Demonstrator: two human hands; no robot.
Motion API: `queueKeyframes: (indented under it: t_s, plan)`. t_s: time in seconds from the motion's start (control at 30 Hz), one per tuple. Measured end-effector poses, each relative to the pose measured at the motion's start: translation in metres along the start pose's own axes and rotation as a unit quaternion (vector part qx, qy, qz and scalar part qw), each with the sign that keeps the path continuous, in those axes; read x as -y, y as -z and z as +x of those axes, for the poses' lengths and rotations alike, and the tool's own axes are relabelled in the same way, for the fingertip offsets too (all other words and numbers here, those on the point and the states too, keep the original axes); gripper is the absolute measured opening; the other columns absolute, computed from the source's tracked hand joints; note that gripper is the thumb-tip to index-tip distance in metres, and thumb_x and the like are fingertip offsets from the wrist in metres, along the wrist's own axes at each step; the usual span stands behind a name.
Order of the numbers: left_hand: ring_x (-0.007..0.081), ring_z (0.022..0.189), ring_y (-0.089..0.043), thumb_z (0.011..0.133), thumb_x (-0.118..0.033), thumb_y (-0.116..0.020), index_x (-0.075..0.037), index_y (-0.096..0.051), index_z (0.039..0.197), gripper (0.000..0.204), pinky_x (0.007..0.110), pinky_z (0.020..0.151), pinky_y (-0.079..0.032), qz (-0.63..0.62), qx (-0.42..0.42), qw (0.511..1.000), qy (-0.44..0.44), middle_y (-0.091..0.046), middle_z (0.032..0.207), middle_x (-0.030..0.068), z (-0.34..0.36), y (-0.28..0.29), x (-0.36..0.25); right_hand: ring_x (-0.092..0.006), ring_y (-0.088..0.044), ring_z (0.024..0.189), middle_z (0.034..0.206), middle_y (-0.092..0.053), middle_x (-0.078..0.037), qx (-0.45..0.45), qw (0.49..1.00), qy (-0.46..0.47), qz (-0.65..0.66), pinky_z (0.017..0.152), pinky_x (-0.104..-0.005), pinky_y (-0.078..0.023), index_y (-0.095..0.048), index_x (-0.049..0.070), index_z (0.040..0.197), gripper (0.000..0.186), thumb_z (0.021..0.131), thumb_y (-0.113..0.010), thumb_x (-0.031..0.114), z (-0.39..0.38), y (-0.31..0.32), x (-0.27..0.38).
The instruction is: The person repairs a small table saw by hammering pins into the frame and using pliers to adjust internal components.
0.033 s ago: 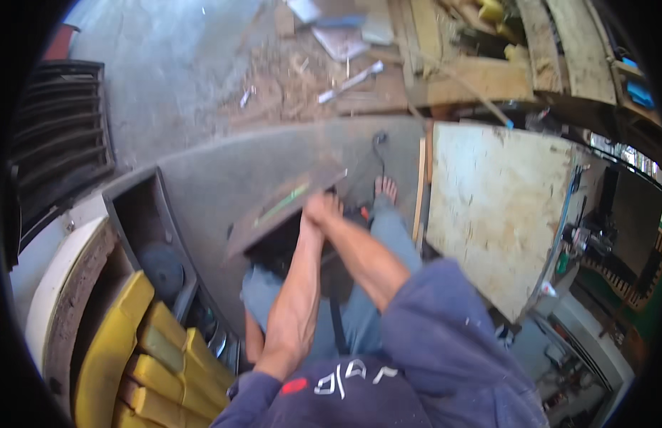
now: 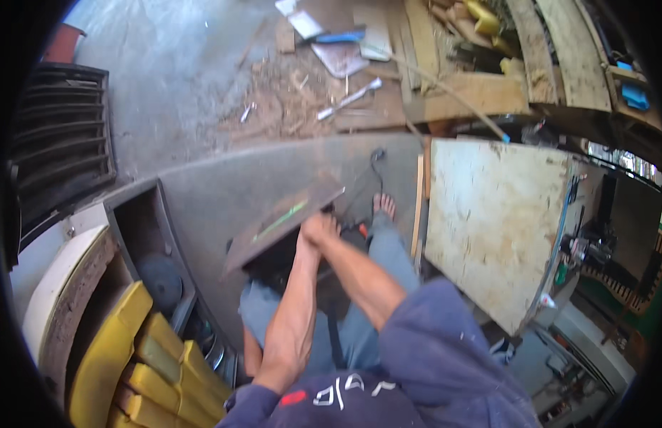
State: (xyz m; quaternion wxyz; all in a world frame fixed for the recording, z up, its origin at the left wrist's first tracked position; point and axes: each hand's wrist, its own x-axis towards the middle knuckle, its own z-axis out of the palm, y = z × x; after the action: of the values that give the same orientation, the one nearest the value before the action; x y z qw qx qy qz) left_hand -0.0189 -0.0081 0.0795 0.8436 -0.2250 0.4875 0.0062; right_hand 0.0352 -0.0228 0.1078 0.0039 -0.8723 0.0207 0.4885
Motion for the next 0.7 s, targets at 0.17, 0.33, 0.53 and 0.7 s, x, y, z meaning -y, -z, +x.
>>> queueKeyframes:
  t_s: [0.17,0.33,0.53,0.7]
  plan:
    - [0.0161,0.038,-0.048,0.098,-0.027,-0.051,-0.011,-0.056,0.076,0.027,0.032,0.039,-0.048,0.106,-0.093,0.988,0.068,-0.051,0.053,0.0009,-0.001,0.094,-0.056,-0.0283,-0.066,0.056,0.09,-0.07,-0.021,0.126,0.915,-0.067,0.376,0.052,-0.0397,-0.053,-0.065,0.001,0.088,0.024,0.081,-0.056,0.022,-0.015,-0.031,-0.009]
    - [0.0072,0.036,-0.037,0.105,-0.041,-0.051,-0.011,-0.055,0.083,0.038,0.021,0.027,-0.034,0.337,-0.257,0.902,0.083,-0.041,0.052,-0.0047,-0.015,0.04,-0.034,-0.0115,-0.047,0.044,0.064,-0.051,-0.003,0.232,0.626,-0.218,0.712,0.033,-0.0225,-0.033,-0.053,0.009,0.084,0.015,0.095,-0.054,0.019,-0.028,-0.017,-0.036]
    - [0.0107,0.031,-0.033,0.105,-0.049,-0.046,-0.016,-0.046,0.071,0.048,0.025,0.028,-0.027,0.399,-0.224,0.888,0.04,-0.037,0.047,-0.0045,-0.034,0.008,-0.017,-0.0113,-0.04,0.039,0.059,-0.047,-0.003,0.217,0.651,-0.24,0.687,0.03,-0.0255,-0.025,-0.05,0.012,0.072,0.027,0.095,-0.051,0.026,-0.015,-0.039,-0.036]
    - [0.0152,0.037,-0.037,0.1,-0.048,-0.052,-0.01,-0.055,0.08,0.044,0.032,0.033,-0.029,0.484,-0.296,0.823,0.002,-0.041,0.053,0.0002,-0.027,0.002,-0.013,-0.0132,-0.04,0.036,0.053,-0.046,-0.002,0.194,0.686,-0.276,0.644,0.03,-0.0288,-0.025,-0.051,0.012,0.064,0.035,0.095,-0.055,0.028,-0.015,-0.032,-0.031]
